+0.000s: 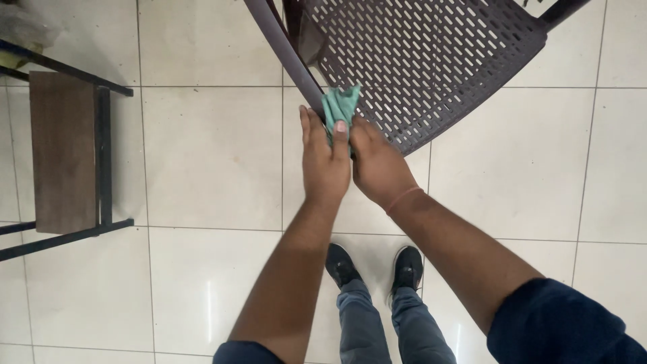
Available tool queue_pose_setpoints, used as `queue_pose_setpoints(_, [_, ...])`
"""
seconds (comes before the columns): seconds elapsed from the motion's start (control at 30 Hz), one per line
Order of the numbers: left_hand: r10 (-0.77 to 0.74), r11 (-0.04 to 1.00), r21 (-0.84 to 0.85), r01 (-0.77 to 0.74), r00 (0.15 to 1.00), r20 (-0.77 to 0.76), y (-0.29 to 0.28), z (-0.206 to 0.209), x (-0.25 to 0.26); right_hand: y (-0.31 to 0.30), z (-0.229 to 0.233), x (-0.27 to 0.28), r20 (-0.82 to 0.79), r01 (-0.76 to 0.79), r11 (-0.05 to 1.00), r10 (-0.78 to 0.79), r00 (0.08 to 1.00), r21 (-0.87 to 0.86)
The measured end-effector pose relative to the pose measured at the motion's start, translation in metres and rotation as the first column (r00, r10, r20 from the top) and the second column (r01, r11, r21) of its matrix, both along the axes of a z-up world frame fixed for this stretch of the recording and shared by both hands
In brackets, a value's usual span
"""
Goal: The person uses a cloth to wipe down a brown plastic chair, a black office chair, a wooden desk, and a wooden frame. They also move a blue water bottle and wipe it with the cloth while cleaning the surfaces.
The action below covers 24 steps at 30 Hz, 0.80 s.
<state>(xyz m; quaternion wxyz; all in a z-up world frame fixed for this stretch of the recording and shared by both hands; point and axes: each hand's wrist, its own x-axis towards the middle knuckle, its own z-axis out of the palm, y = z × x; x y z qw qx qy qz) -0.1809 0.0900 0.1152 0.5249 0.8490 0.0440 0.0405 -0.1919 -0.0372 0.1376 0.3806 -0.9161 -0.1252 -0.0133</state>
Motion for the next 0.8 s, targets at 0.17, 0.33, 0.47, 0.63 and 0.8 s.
queue_pose_setpoints(0.17, [0.102,0.993,-0.022,-0.113,0.950,-0.295,-0.039,0.029,-0.001,-0.037,-0.009,-0.033,-0.021,-0.037,0.998,0.036,0.999,-0.045])
queue_pose_setpoints(0.33, [0.140,0.990,0.042,-0.136,0.884,-0.445,-0.052,0.036,0.006,-0.095,-0.046,-0.063,-0.257,-0.061,0.975,0.005,0.966,-0.212])
queue_pose_setpoints(0.47, [0.176,0.981,0.172,-0.089,0.780,-0.600,-0.052,0.046,0.008,-0.131,-0.068,-0.095,-0.198,0.100,0.986,-0.125,0.972,-0.135])
queue_pose_setpoints(0.63, [0.189,0.979,0.173,-0.106,0.782,-0.593,-0.052,0.039,0.006,-0.113,-0.012,-0.085,-0.292,0.094,0.995,-0.079,0.953,0.038])
queue_pose_setpoints(0.8, [0.305,0.952,0.184,-0.246,0.833,-0.462,-0.050,0.006,0.006,-0.127,0.050,-0.035,-0.154,0.004,0.987,0.021,0.988,0.159])
